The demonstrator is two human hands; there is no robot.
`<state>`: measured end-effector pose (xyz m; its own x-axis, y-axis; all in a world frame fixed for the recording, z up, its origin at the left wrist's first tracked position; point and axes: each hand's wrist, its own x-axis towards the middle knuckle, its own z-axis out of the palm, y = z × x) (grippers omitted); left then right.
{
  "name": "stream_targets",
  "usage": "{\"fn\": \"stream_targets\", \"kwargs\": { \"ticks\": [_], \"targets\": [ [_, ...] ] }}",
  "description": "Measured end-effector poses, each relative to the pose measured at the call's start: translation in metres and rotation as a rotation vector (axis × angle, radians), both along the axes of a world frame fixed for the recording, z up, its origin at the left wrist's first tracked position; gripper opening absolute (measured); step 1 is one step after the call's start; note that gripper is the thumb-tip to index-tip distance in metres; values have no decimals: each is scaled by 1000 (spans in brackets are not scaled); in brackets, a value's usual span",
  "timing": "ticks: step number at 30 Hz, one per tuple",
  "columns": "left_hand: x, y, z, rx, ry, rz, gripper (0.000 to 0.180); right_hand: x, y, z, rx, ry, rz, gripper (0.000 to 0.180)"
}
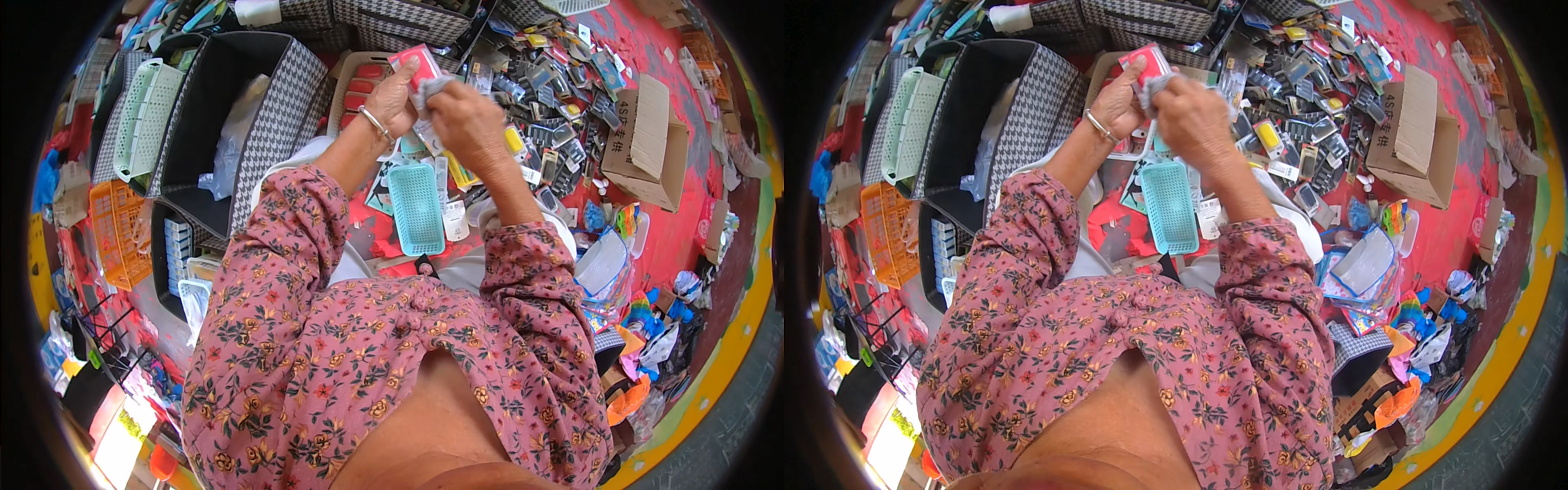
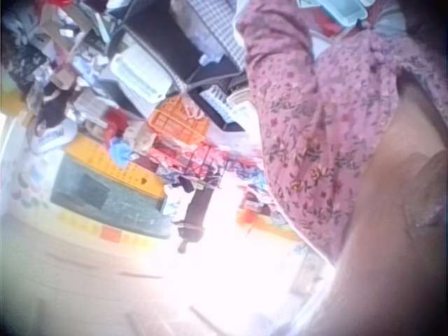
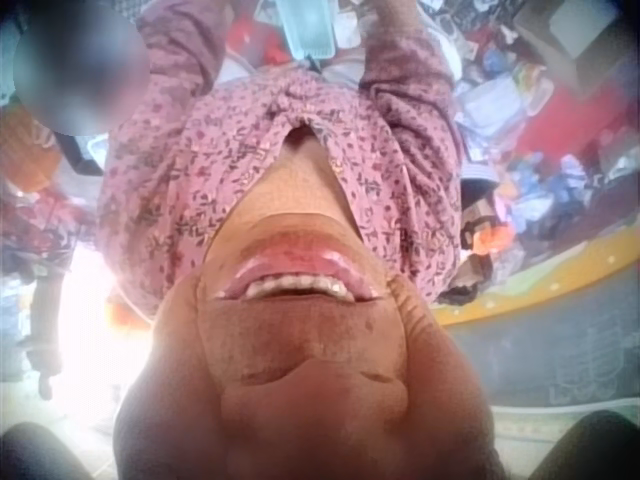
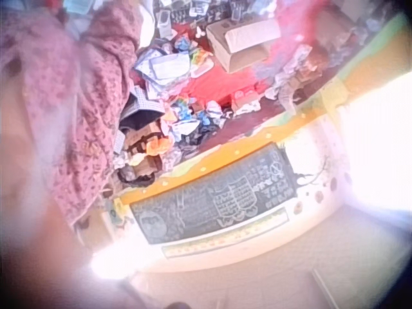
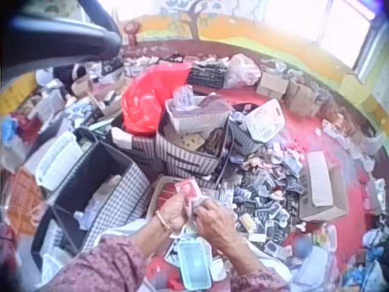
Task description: The person picks up individual small packaged items from a large pile on the floor, wipes each one with a cloth, and places them into sorted bins.
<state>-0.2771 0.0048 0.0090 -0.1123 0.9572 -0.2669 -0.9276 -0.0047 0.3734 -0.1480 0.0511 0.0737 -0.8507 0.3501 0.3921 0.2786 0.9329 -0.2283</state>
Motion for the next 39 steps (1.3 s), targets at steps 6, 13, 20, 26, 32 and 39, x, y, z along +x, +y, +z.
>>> {"fn": "stream_targets", "kwargs": {
  "ticks": [6, 13, 20, 26, 32, 39],
  "targets": [
    [-13, -3, 18, -28, 116, 113, 46, 33, 55, 24, -316, -58, -676, 21],
    [-19, -5, 19, 39, 239, -13, 46, 2, 21, 0, -1165, 34, -133, 28],
    [-47, -12, 41, -10, 107, 71, 19, 8, 61, -12, -1503, 520, -295, 11],
    [-84, -23, 2, -265, 198, 310, 9, 10, 60, -36, -1687, 521, -418, 6],
    [-93, -36, 11, -184, 161, 500, 13, 5, 47, -127, -2031, 310, -582, 9],
    [-97, -37, 24, -208, 102, 650, 20, 21, 13, -178, -1674, 173, -678, 9]
  ]
}}
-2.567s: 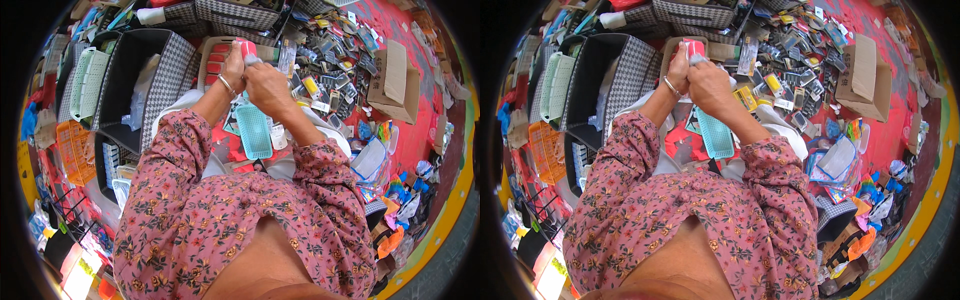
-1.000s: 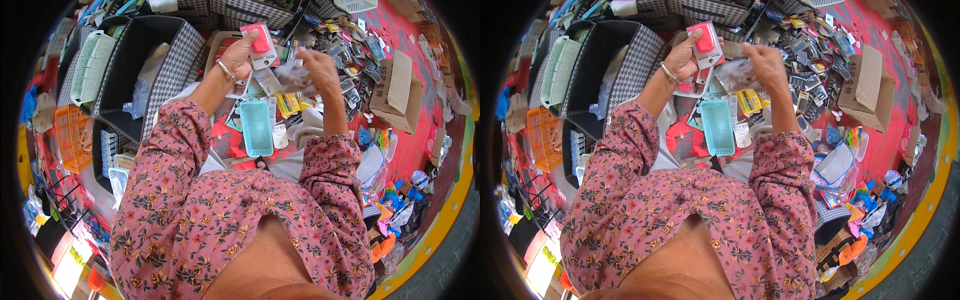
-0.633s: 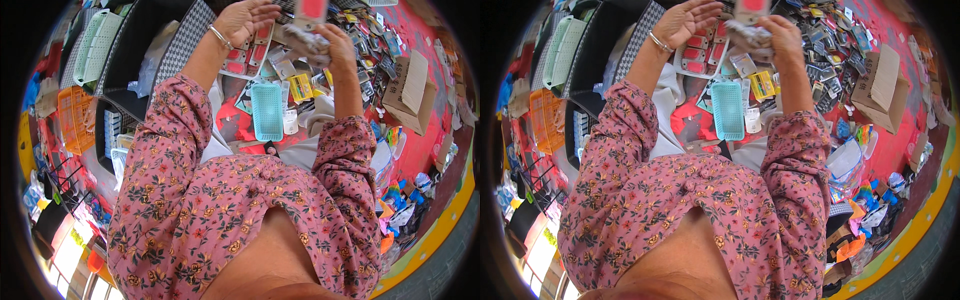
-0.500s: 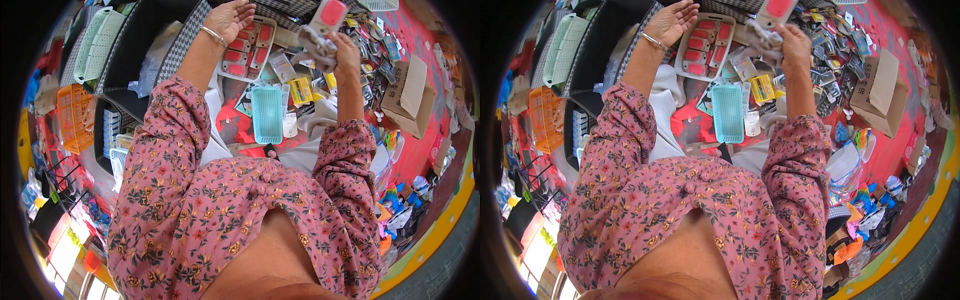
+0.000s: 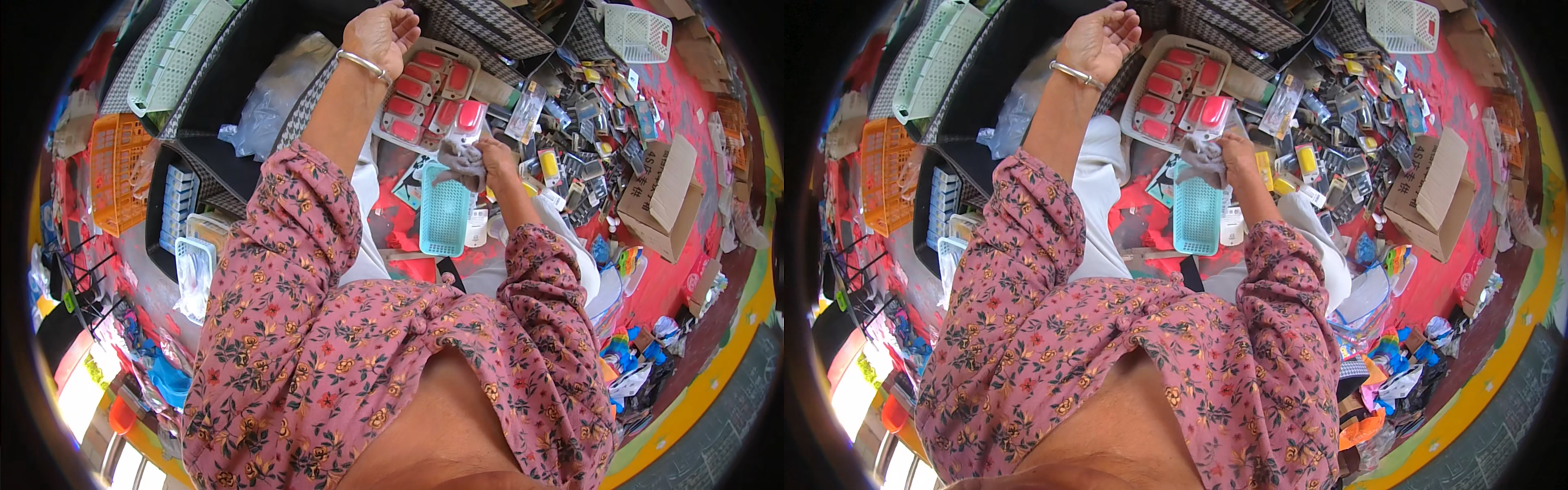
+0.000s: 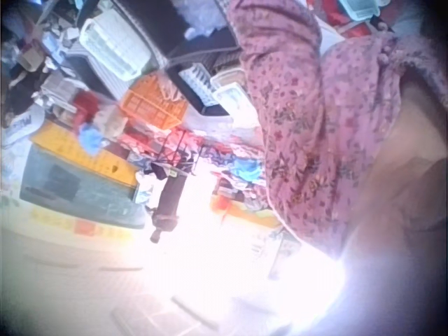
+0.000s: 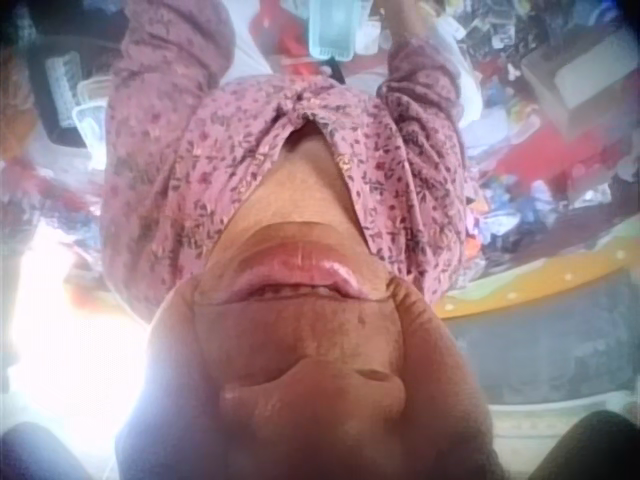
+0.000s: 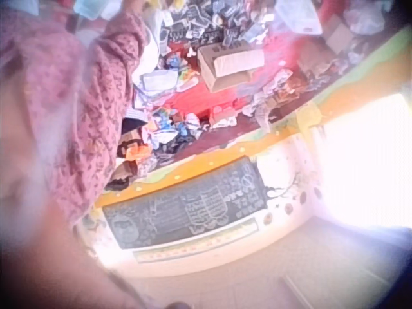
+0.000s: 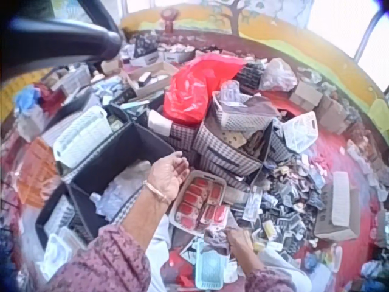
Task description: The person picks up individual small packaged items from a large pile on the floor, wipes each one with a cloth, and places them into sorted bins.
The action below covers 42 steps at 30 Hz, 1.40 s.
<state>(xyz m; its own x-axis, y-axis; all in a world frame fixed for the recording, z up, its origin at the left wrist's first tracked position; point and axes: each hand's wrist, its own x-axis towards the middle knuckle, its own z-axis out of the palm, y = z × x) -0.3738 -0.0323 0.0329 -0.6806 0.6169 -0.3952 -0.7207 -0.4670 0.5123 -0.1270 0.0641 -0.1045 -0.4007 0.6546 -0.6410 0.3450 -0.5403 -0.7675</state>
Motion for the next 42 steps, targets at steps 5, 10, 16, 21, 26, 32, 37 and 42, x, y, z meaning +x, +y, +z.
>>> {"fn": "stream_targets", "kwargs": {
  "ticks": [5, 10, 16, 21, 26, 32, 37, 42],
  "targets": [
    [4, -7, 5, -38, 4, 17, 22, 1, 3, -15, 780, -322, 581, 23],
    [5, -7, 5, -68, -42, 40, 22, -25, 12, -6, 962, -332, 720, 22],
    [0, -12, 10, -82, -48, 44, 22, -70, -6, -19, 899, -512, 989, 21],
    [4, -12, 10, -67, -54, 21, 21, -93, 2, -79, 897, -549, 1077, 25],
    [8, -17, 11, -79, -80, 12, 20, -119, -20, -69, 755, -683, 1092, 28],
    [14, -13, 13, -54, -67, -26, 20, -122, -27, -90, 704, -730, 917, 32],
    [15, -14, 15, -84, -103, -22, 18, -122, -34, -98, 776, -766, 889, 27],
    [20, -13, 12, -113, -111, -78, 17, -119, -37, -103, 874, -798, 944, 23]
  ]
}}
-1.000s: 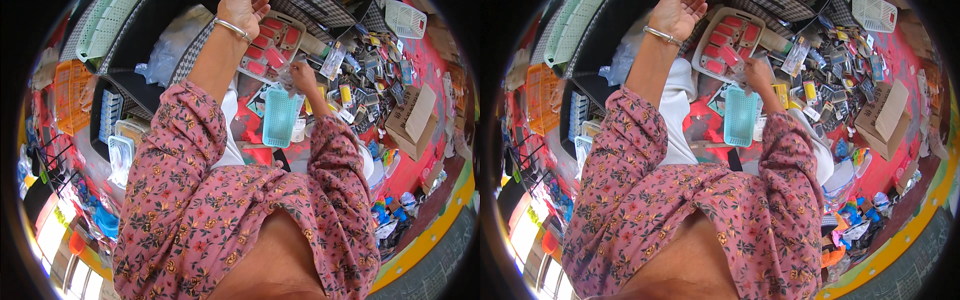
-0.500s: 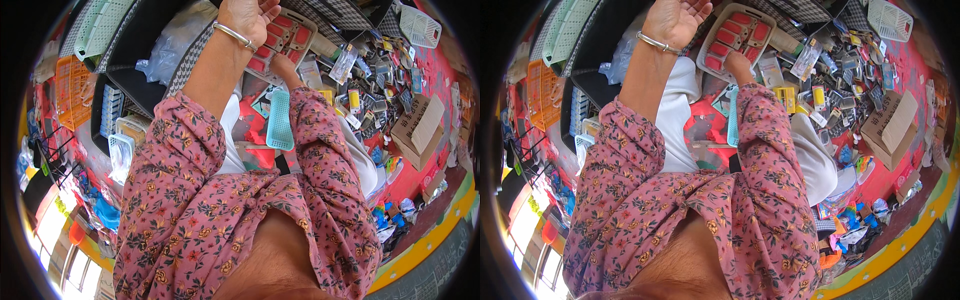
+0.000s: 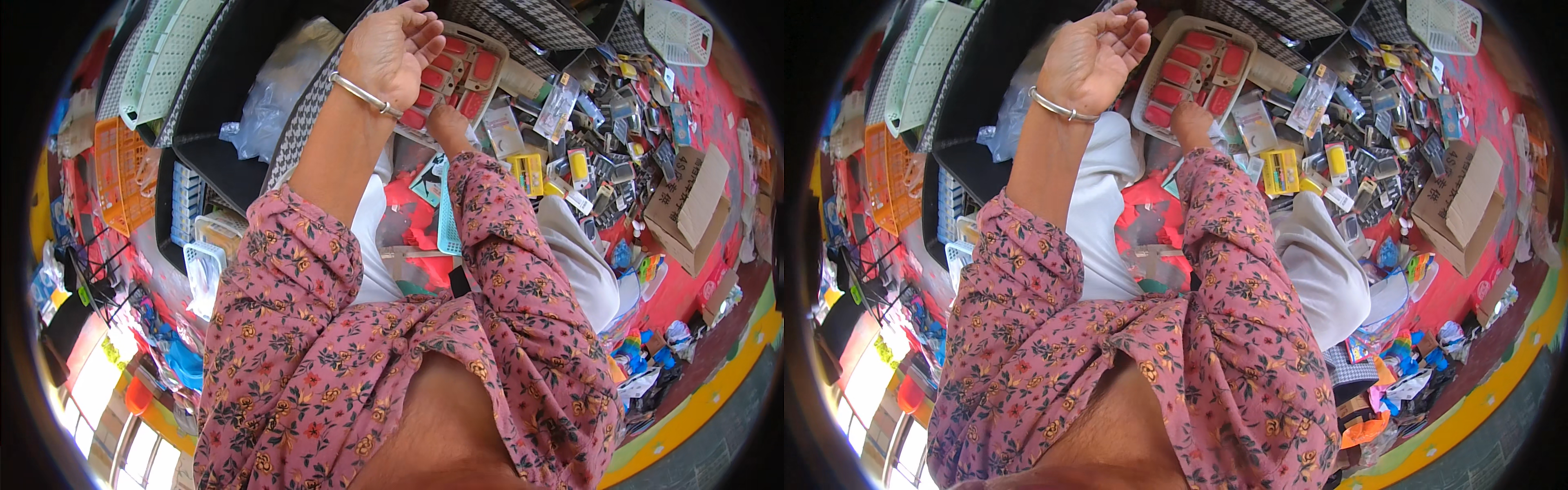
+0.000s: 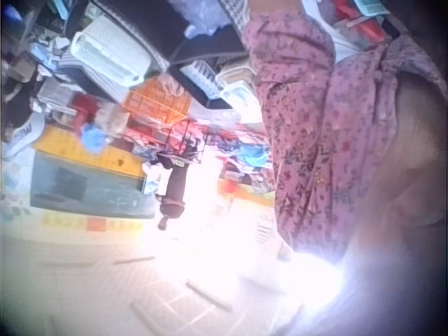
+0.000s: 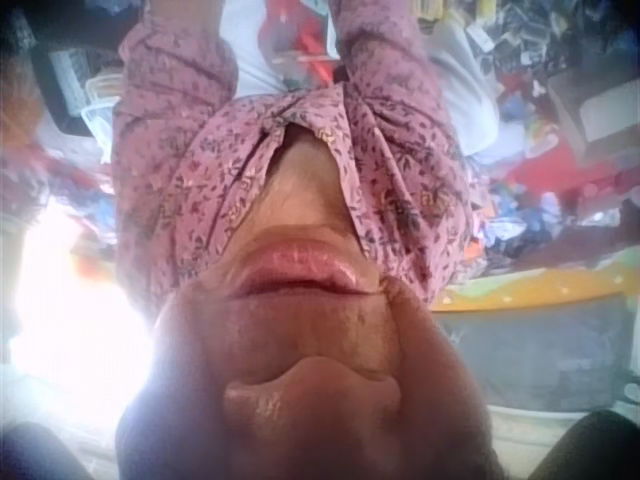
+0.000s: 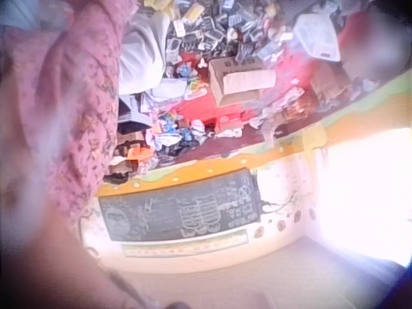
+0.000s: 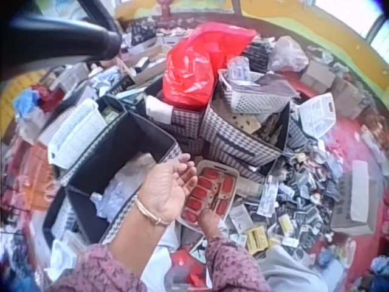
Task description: The person picks up individual small packaged items from a large pile on the floor, wipes each one with a cloth, and places them into sorted bins.
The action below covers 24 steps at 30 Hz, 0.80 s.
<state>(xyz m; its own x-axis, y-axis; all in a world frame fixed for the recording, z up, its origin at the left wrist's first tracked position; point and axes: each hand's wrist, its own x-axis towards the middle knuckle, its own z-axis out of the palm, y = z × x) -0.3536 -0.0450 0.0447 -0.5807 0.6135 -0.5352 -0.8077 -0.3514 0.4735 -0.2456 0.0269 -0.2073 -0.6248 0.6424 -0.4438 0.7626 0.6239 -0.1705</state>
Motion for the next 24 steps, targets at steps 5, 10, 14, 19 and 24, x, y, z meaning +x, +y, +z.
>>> {"fn": "stream_targets", "kwargs": {
  "ticks": [5, 10, 14, 19, 24],
  "targets": [
    [6, 3, 7, -31, 106, -30, 25, 7, 0, 12, 38, 47, 0, 21],
    [5, 2, 5, -29, 93, -30, 24, 19, 4, 55, -52, 64, -140, 26],
    [13, 8, 1, -20, 137, -32, 24, 97, 56, 28, -281, 181, -317, 27],
    [13, 18, -4, -21, 122, -59, 26, 210, 113, 10, -259, -227, -240, 26],
    [2, 30, -23, 33, 135, -154, 27, 249, 76, -8, -331, -156, -258, 26]
  ]
}}
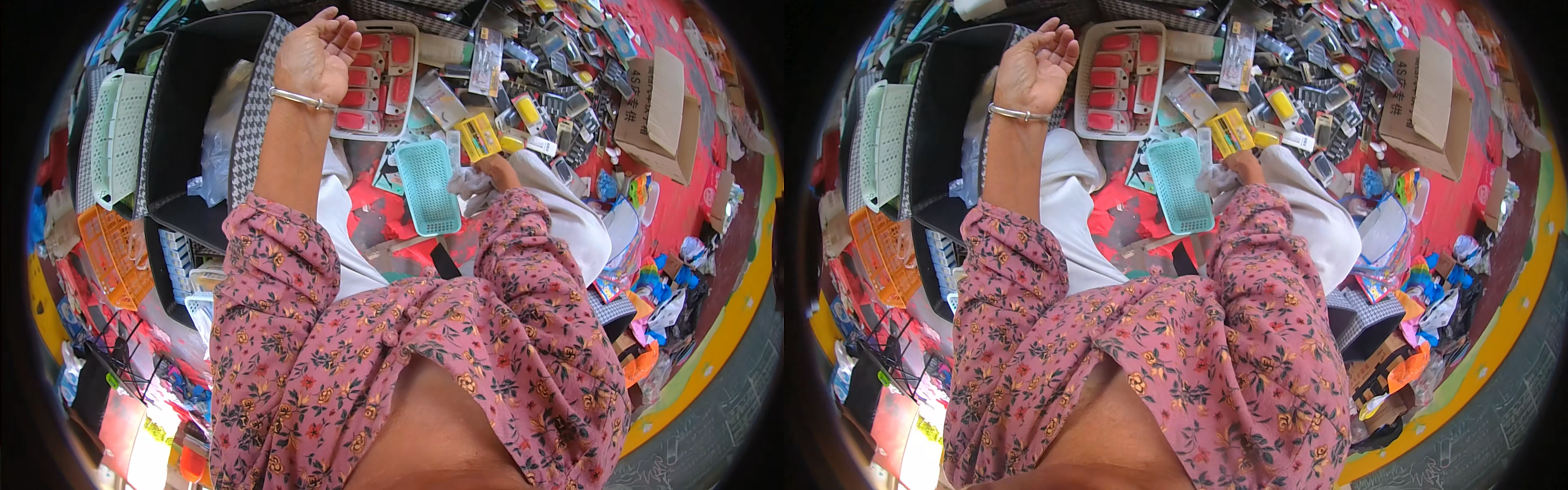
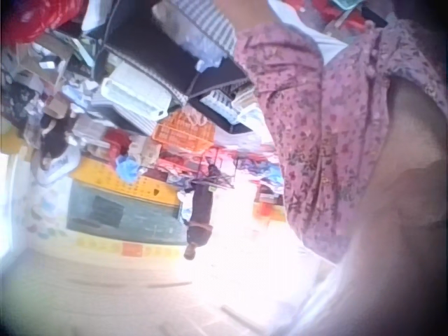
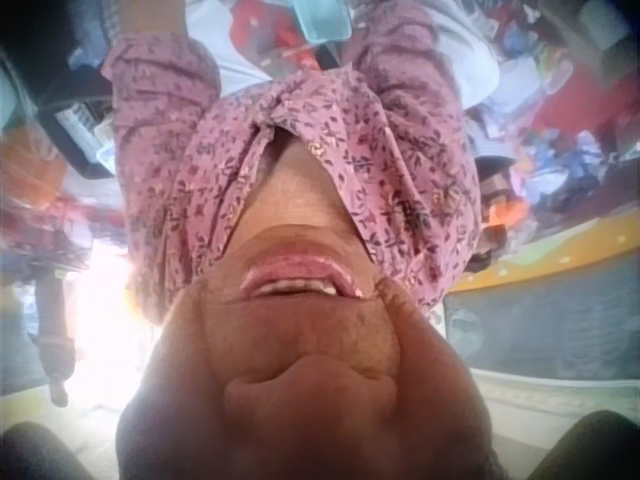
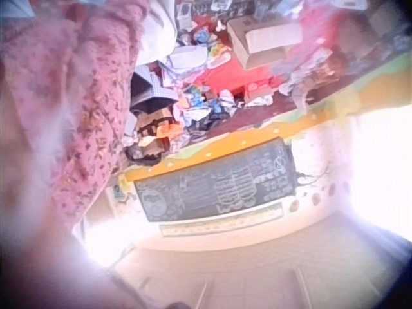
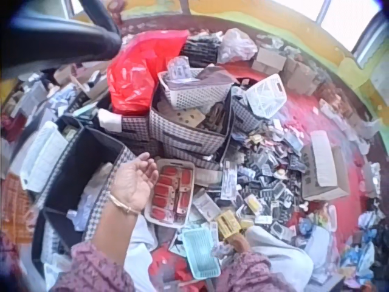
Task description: The person picks up individual small packaged items from a large pile on the floor, wipes each one with a cloth, and places them into sorted bins.
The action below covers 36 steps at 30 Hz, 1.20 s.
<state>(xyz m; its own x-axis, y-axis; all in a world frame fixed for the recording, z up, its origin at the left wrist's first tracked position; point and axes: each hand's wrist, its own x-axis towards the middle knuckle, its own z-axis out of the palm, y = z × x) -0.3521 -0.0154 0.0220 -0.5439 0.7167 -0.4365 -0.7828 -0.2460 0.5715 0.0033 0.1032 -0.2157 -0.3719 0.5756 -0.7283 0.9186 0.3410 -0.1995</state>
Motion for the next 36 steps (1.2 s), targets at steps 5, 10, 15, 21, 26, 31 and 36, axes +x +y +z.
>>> {"fn": "stream_targets", "kwargs": {
  "ticks": [5, 10, 15, 21, 26, 31, 36],
  "targets": [
    [3, 9, -5, -21, -13, -48, 26, 37, -34, -74, 30, 88, -101, 31],
    [1, -6, 1, -76, 13, -26, 24, -6, -78, -37, -58, -8, -230, 40],
    [30, 16, 20, -35, -51, -130, 17, -13, -95, -22, -11, -95, -115, 26],
    [37, 22, 21, -87, -54, -168, 17, -56, -115, -16, -7, 56, 227, 22],
    [41, 24, 22, -118, -46, -160, 16, -61, -117, -11, 122, 49, -131, 21],
    [43, 24, 25, -103, -42, -176, 16, -20, -89, -12, 479, -50, -302, 19],
    [49, 23, 28, -149, -67, -155, 16, -29, -90, -22, 386, 1, -121, 15]
  ]
}}
